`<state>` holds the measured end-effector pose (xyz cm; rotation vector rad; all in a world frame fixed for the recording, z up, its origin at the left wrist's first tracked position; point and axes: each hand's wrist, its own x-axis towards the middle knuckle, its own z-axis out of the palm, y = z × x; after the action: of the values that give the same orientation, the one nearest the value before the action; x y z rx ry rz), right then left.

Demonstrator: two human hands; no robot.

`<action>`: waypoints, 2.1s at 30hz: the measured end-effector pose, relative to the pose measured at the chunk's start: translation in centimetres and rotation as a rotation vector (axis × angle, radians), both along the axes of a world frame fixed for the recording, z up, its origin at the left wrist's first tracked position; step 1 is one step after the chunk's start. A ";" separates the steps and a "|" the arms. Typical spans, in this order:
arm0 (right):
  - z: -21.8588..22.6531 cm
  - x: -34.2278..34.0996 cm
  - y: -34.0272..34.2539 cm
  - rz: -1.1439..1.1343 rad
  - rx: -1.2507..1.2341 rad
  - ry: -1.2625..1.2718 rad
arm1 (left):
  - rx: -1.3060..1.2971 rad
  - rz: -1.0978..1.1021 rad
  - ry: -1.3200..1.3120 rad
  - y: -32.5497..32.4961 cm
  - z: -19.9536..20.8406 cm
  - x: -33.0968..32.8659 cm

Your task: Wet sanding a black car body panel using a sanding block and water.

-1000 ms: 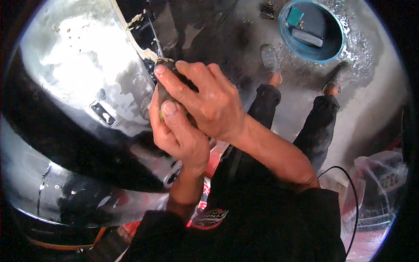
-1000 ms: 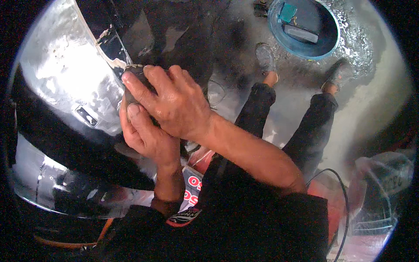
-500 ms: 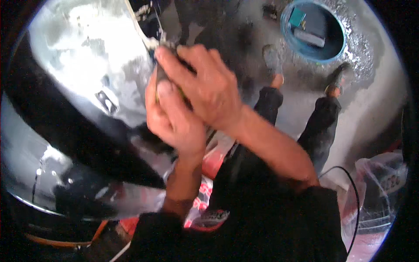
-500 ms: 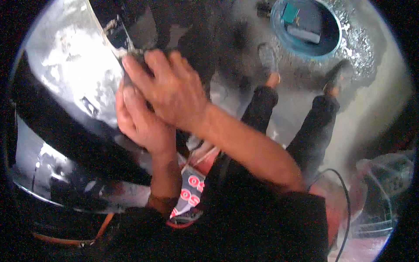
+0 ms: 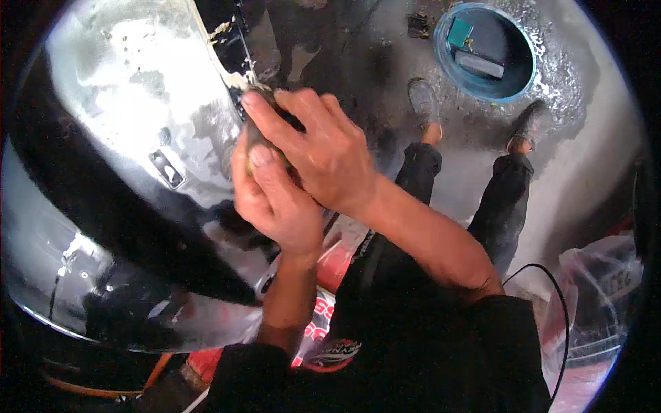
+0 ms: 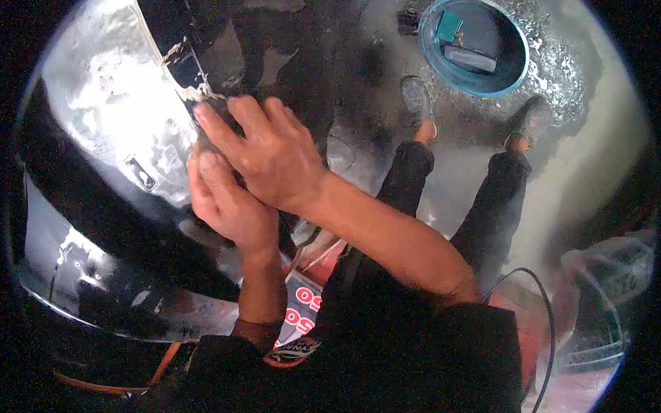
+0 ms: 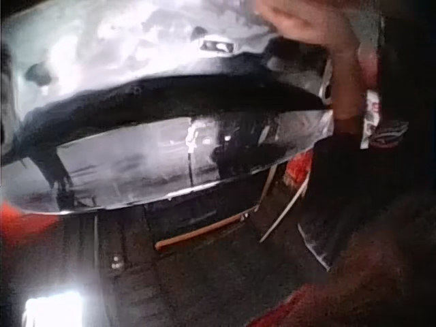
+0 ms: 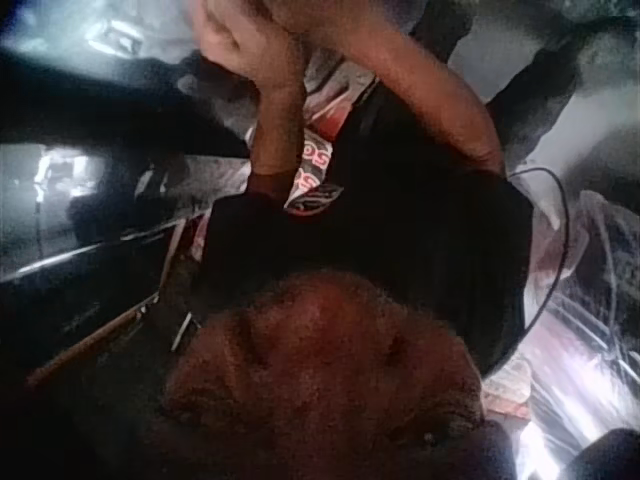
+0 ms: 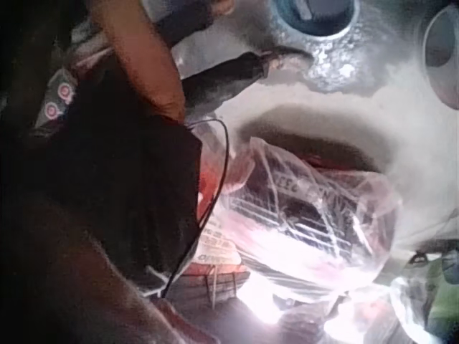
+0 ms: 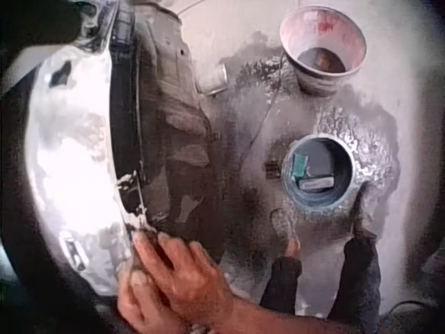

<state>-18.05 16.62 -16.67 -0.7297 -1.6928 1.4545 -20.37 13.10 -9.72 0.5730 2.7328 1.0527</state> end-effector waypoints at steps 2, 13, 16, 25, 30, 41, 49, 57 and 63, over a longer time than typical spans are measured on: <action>-0.4 -0.2 0.0 0.003 0.005 -0.021 | 0.073 -0.003 -0.020 0.7 -0.8 -0.6; -0.6 -0.4 0.4 -0.024 -0.003 0.082 | -0.030 -0.049 0.055 -0.5 0.2 0.4; -0.8 0.5 -0.9 0.020 -0.051 0.009 | 0.031 -0.034 0.020 -0.3 -1.1 -0.4; -0.9 -1.0 0.2 -0.031 -0.016 0.011 | 0.042 -0.019 0.023 0.9 -0.9 -1.2; -0.8 -1.0 0.9 -0.076 0.036 0.065 | 0.171 0.047 -0.058 1.4 -0.7 -0.2; -0.3 0.5 1.6 0.038 0.006 -0.030 | 0.175 0.052 -0.134 0.7 -0.1 1.4; -0.2 1.0 0.8 0.054 0.000 -0.056 | 0.104 0.095 -0.086 0.2 -0.6 0.7; 0.0 0.1 1.5 0.017 0.001 -0.005 | 0.156 0.025 -0.007 0.8 -0.9 0.2; -1.3 -1.0 4.0 0.012 0.041 -0.081 | 0.132 0.052 -0.115 2.5 -1.2 -0.5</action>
<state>-19.04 20.62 -18.01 -0.7667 -1.7863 1.4109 -20.89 15.59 -10.96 0.4465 2.6070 1.2458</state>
